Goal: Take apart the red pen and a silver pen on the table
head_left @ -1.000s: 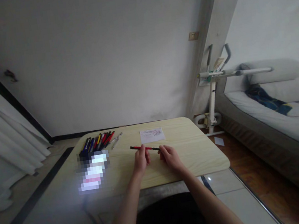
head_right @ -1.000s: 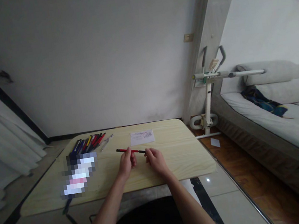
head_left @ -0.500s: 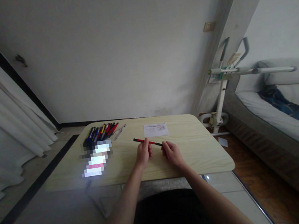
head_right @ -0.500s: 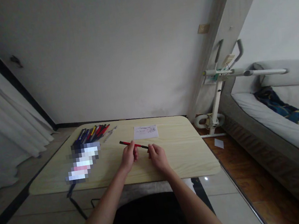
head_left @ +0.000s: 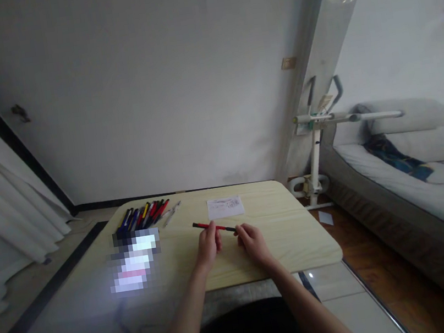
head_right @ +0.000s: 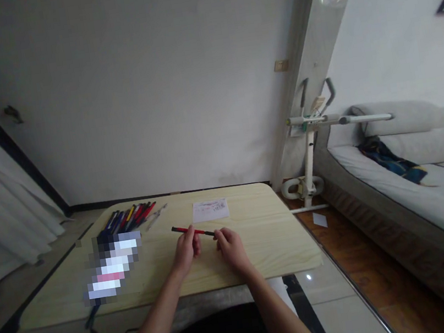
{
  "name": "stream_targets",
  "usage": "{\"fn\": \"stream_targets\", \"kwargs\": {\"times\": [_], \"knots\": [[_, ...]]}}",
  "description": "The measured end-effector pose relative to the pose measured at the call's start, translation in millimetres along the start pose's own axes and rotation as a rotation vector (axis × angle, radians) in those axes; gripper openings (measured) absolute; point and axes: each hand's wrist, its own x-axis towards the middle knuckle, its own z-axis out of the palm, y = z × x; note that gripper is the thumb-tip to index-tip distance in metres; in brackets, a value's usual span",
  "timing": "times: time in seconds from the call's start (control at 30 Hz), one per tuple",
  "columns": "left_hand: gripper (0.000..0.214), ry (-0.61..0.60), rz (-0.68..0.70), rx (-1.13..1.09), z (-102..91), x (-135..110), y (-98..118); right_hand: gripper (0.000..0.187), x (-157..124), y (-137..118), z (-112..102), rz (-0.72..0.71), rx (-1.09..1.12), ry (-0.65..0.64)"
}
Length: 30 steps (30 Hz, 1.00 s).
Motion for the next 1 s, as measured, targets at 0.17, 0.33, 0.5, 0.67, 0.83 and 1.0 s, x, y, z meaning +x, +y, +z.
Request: {"fn": "stream_targets", "kwargs": {"times": [0.17, 0.33, 0.5, 0.67, 0.83, 1.0], "knots": [[0.045, -0.007, -0.003, -0.004, 0.0, 0, 1, 0.038, -1, -4, -2, -0.007, 0.000, -0.003], [0.046, -0.002, 0.006, 0.005, -1.1, 0, 0, 0.035, 0, -4, -2, 0.006, 0.031, -0.006], [0.046, 0.003, 0.004, 0.011, -1.6, 0, -1, 0.033, 1, 3, 0, 0.020, 0.098, -0.015], [0.046, 0.008, -0.023, -0.012, -1.0, 1, -2, 0.034, 4, 4, 2, 0.024, 0.114, 0.051], [0.047, 0.024, -0.038, -0.045, -1.0, 1, -1, 0.034, 8, -3, 1, -0.078, -0.057, 0.133], [0.048, 0.021, -0.008, -0.051, -1.7, 1, -2, 0.047, 9, -5, 5, -0.003, -0.121, 0.074]]}}
